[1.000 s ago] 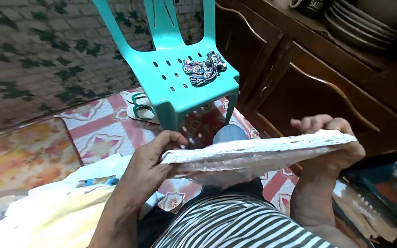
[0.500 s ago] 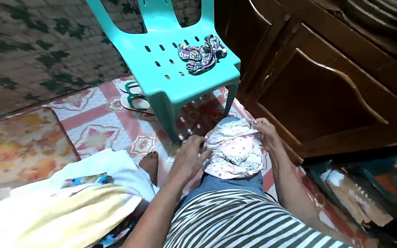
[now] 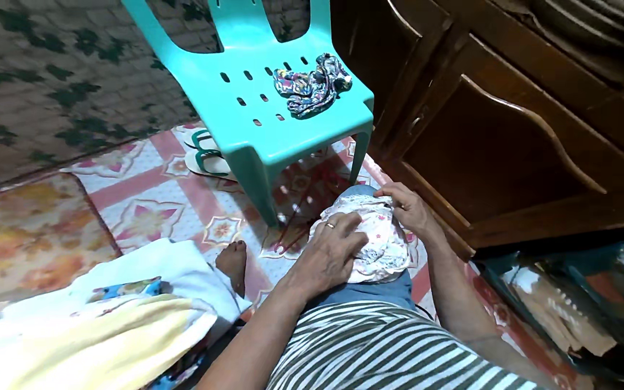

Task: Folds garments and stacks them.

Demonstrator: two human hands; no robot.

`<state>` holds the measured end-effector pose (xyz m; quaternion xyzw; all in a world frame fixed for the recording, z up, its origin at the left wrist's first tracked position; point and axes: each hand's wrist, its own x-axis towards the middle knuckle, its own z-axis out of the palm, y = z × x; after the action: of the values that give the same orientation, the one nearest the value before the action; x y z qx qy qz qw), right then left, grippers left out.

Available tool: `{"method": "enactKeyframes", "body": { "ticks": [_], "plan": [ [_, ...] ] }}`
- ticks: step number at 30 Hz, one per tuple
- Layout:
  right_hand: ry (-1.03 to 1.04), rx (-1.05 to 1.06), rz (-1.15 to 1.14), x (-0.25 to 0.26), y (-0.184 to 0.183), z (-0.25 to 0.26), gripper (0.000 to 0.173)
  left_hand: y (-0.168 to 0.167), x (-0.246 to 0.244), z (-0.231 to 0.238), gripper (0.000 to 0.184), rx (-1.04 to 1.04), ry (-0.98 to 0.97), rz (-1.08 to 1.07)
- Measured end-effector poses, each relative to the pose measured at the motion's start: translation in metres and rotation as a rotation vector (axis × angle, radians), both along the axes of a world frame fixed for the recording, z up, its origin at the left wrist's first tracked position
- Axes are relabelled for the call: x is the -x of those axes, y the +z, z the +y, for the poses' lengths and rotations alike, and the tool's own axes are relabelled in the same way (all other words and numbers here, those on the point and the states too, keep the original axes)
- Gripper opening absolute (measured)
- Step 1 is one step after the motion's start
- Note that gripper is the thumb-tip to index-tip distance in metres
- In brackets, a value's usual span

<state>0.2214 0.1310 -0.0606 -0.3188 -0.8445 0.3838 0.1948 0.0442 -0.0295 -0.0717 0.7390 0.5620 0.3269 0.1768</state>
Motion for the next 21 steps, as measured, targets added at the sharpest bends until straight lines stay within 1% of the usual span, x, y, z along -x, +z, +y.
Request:
{"method": "enactKeyframes", "body": {
  "ticks": [1, 2, 4, 6, 8, 9, 10, 12, 14, 15, 16, 17, 18, 20, 21],
  "plan": [
    [0.005, 0.009, -0.011, 0.000, 0.001, 0.002, 0.036, 0.000, 0.001, -0.002, 0.016, 0.006, 0.020, 0.005],
    [0.007, 0.045, 0.013, -0.001, 0.001, 0.004, 0.031, 0.002, 0.003, -0.003, 0.011, -0.001, 0.048, -0.003],
    [-0.003, 0.174, 0.158, -0.008, 0.001, 0.004, 0.024, 0.007, 0.004, -0.005, 0.011, -0.090, 0.147, -0.058],
    [-0.051, 0.339, 0.396, -0.014, 0.002, 0.000, 0.017, 0.014, 0.007, -0.007, 0.017, -0.193, 0.345, -0.193],
    [-0.086, 0.485, 0.625, -0.017, 0.004, -0.006, 0.016, 0.026, 0.011, -0.008, 0.017, -0.201, 0.510, -0.450],
    [-0.076, 0.547, 0.716, -0.015, 0.006, -0.010, 0.014, 0.031, 0.010, -0.007, 0.014, -0.183, 0.544, -0.615],
    [-0.070, 0.604, 0.792, -0.012, 0.008, -0.016, 0.014, 0.034, 0.008, -0.005, 0.012, -0.149, 0.545, -0.783],
    [-0.092, 0.696, 0.900, -0.002, 0.012, -0.029, 0.023, 0.034, 0.004, -0.003, 0.016, -0.049, 0.484, -1.061],
    [-0.076, 0.702, 0.908, 0.002, 0.013, -0.035, 0.035, 0.031, 0.004, -0.004, 0.019, 0.027, 0.417, -1.271],
    [-0.041, 0.660, 0.889, 0.002, 0.012, -0.036, 0.034, 0.031, 0.004, -0.005, 0.021, 0.033, 0.400, -1.327],
    [-0.001, 0.603, 0.875, 0.002, 0.013, -0.036, 0.027, 0.033, 0.006, -0.007, 0.022, 0.022, 0.387, -1.348],
    [0.037, 0.547, 0.879, 0.000, 0.015, -0.036, 0.020, 0.034, 0.008, -0.009, 0.024, -0.005, 0.379, -1.332],
    [0.076, 0.491, 0.892, -0.001, 0.018, -0.036, 0.019, 0.034, 0.010, -0.010, 0.025, -0.039, 0.373, -1.289],
    [0.173, 0.402, 0.930, -0.004, 0.024, -0.035, 0.022, 0.037, 0.012, -0.011, 0.025, -0.071, 0.384, -1.210],
    [0.232, 0.389, 0.963, -0.005, 0.027, -0.036, 0.027, 0.040, 0.010, -0.011, 0.024, -0.056, 0.390, -1.200]
  ]
}}
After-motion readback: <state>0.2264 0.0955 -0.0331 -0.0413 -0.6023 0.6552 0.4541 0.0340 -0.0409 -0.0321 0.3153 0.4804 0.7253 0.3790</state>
